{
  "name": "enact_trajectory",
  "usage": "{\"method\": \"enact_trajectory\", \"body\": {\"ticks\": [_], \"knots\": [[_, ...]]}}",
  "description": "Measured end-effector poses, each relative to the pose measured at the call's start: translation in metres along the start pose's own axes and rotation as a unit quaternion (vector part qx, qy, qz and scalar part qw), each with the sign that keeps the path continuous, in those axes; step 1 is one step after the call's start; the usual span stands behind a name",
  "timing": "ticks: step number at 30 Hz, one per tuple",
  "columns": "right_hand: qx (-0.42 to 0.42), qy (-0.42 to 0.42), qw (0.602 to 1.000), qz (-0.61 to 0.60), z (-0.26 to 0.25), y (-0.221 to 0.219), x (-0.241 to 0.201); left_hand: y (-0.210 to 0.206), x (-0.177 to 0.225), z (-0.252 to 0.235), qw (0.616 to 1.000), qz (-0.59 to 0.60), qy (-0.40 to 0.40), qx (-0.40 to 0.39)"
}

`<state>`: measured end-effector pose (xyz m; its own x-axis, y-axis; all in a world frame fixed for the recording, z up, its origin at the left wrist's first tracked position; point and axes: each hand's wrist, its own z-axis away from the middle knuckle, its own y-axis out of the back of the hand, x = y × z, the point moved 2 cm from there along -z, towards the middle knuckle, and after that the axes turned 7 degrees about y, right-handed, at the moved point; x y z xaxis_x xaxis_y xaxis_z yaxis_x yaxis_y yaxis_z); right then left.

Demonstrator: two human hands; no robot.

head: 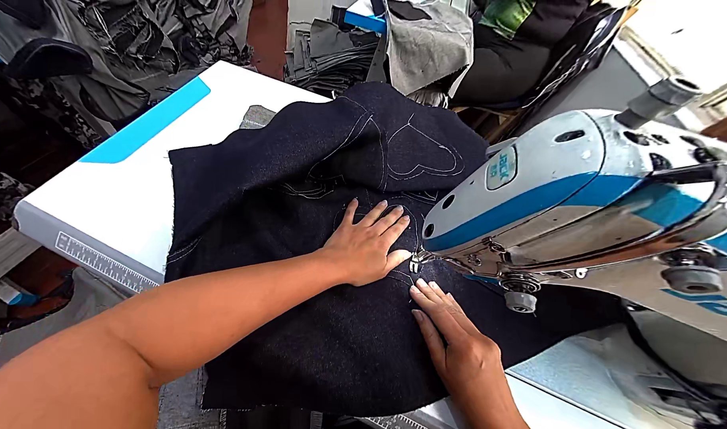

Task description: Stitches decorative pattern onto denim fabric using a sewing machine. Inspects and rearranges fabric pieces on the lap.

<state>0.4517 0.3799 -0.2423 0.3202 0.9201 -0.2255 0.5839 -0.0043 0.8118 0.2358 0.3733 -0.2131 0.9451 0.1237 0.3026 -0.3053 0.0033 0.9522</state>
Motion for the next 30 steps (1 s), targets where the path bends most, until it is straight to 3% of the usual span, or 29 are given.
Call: {"method": "enact_trajectory", "body": {"ticks": [30], "knots": [[0.057, 0.0, 0.998, -0.028, -0.005, -0.006, 0.031, -0.002, 0.004, -0.01, 0.997, -0.029, 0.061, 0.022]]}}
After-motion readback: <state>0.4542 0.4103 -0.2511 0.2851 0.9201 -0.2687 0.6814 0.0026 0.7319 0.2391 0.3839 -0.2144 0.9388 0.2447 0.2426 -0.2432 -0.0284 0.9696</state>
